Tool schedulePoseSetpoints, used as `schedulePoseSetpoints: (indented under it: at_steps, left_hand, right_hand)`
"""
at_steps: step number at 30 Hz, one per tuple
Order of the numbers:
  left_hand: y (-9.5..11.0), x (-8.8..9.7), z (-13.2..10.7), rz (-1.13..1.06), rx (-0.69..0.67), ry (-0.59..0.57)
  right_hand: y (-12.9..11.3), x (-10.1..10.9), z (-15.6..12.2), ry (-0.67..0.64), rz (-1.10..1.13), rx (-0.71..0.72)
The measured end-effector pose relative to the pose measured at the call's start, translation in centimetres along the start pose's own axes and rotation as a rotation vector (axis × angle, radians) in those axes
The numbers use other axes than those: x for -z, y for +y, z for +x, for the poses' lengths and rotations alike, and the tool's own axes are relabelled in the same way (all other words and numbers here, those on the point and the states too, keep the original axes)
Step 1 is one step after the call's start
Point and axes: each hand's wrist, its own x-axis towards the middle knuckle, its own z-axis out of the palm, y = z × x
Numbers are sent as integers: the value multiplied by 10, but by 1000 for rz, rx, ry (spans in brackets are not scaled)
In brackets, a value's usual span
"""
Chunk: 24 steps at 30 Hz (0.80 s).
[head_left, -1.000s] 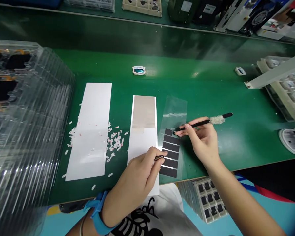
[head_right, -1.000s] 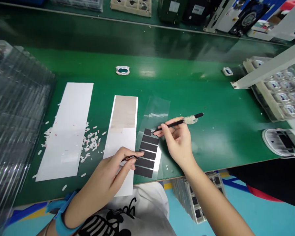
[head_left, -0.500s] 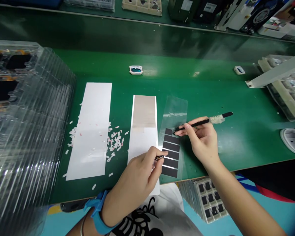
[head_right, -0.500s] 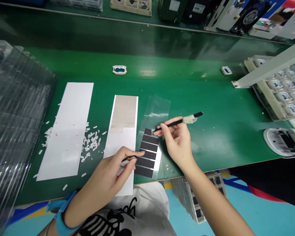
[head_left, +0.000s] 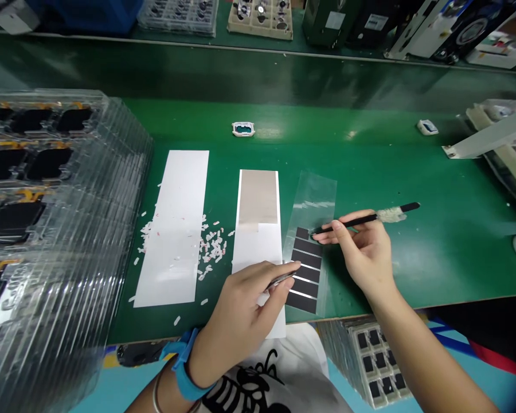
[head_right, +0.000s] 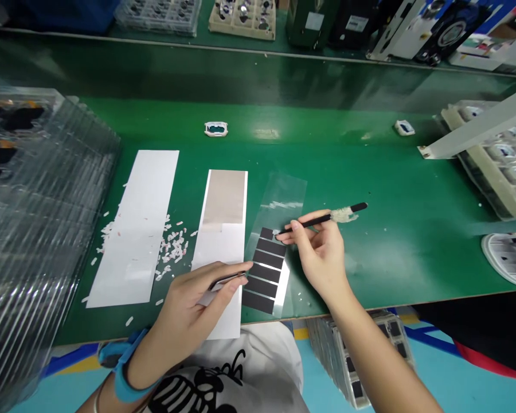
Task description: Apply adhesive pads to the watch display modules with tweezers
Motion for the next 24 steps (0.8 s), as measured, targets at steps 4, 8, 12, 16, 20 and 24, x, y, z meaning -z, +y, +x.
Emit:
schedulePoseSetpoints:
  at_steps: [4, 8, 12, 16, 20, 24]
  left_hand:
    - [-1, -2, 1, 55, -12, -93]
    - [-3, -3, 2, 97, -16, -117]
    - [-3, -3, 2, 105, -27, -123]
    - [-6, -5, 2, 138, -24, -123]
    - [-7, -7, 0, 135, 0, -97]
    - [-5, -7, -1, 44, 31, 8]
  right_hand:
    - [0, -2, 1, -10, 21, -43]
    - [-1, -2, 1, -18, 23, -35]
    - [0, -1, -1, -28, 15, -18]
    - [3, -2, -1, -49, 13, 8]
    - [4, 2, 2, -14, 25, 36]
    - [-13, 0, -7, 51, 34, 153]
